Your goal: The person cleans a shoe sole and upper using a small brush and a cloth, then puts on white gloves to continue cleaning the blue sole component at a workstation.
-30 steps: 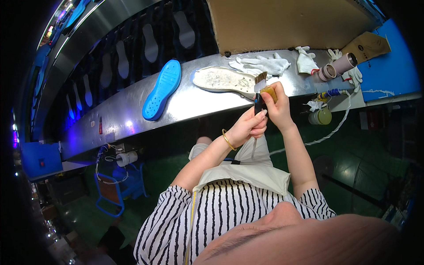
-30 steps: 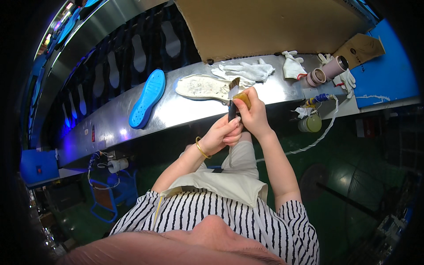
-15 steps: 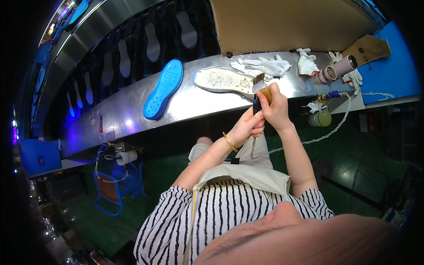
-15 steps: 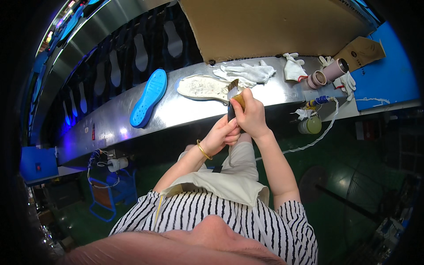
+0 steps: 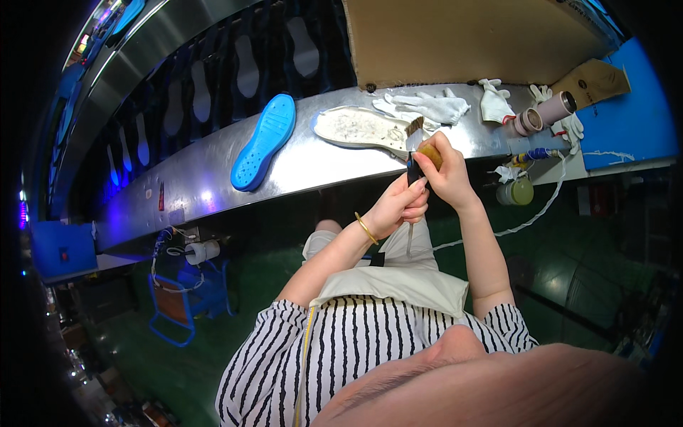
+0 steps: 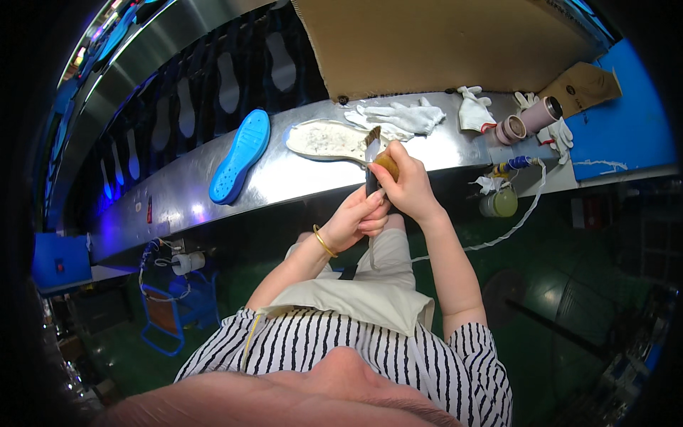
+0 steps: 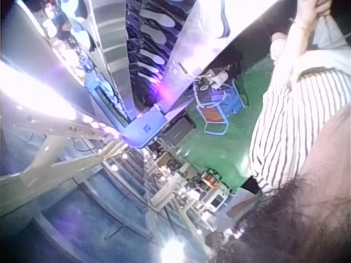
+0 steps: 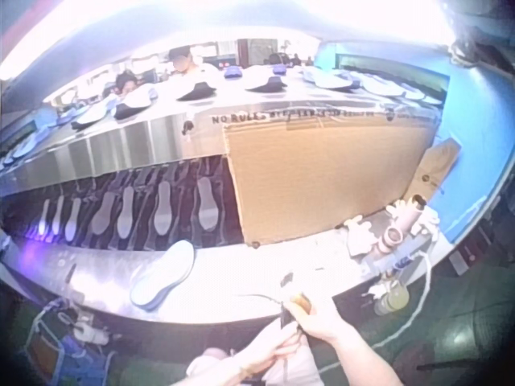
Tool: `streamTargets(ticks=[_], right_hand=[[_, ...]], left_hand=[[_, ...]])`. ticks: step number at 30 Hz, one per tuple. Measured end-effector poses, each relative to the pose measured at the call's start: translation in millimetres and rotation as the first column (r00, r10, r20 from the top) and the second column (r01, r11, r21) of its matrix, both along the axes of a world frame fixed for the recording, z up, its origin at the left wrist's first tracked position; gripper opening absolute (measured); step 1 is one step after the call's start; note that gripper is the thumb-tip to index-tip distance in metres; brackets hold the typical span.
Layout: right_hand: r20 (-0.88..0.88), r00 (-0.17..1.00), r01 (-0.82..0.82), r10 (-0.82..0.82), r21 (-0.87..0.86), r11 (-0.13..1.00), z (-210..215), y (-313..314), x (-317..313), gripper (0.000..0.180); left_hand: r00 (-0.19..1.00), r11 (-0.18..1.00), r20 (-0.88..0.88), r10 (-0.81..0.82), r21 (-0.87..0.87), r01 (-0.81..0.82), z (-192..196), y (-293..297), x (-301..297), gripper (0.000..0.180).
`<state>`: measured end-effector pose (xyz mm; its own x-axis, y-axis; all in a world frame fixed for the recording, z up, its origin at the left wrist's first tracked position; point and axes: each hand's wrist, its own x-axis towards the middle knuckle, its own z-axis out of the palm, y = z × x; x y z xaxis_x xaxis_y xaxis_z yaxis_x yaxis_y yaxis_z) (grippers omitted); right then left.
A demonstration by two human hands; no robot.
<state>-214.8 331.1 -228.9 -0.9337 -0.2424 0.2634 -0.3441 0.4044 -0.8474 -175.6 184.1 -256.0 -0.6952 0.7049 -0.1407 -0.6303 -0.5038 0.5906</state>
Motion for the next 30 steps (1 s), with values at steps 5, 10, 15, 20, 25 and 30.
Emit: streamTargets(ticks=[5, 10, 15, 20, 25, 30], right_hand=[[0.005, 0.997, 0.079, -0.079, -0.168, 0.983, -23.6, -6.3, -0.8, 0.017], [0.303, 0.933, 0.015, 0.193, -0.570, 0.822, -15.0, 5.7, -2.6, 0.016], [0.055, 0.986, -0.158, 0.160, -0.046, 0.986, 1.6, 9.3, -4.4, 0.013], [-0.101, 0.990, 0.097, -0.101, -0.044, 0.994, -13.5, -6.0, 0.1, 0.019], [0.184, 0.981, 0.031, 0.057, -0.445, 0.895, -17.3, -2.8, -2.7, 0.017], [-0.028, 0.998, -0.054, 0.055, 0.035, 0.998, 0.9, -0.1, -4.2, 0.017]], left_hand=[[0.997, 0.996, 0.073, -0.030, 0.092, 0.023, 3.8, 1.0, 0.5, 0.019], [0.992, 0.978, 0.109, -0.058, 0.208, 0.035, 11.5, -2.6, -4.1, 0.023], [0.998, 0.997, 0.036, -0.044, 0.069, 0.042, 4.9, -2.8, -2.0, 0.020], [0.995, 0.995, 0.090, -0.044, 0.093, 0.036, 2.7, 2.9, 0.2, 0.020], [0.994, 0.979, 0.088, -0.059, 0.198, 0.041, 6.6, -3.4, -2.9, 0.022], [0.998, 0.983, -0.056, 0.025, -0.180, -0.035, 4.0, -1.1, -3.9, 0.018]])
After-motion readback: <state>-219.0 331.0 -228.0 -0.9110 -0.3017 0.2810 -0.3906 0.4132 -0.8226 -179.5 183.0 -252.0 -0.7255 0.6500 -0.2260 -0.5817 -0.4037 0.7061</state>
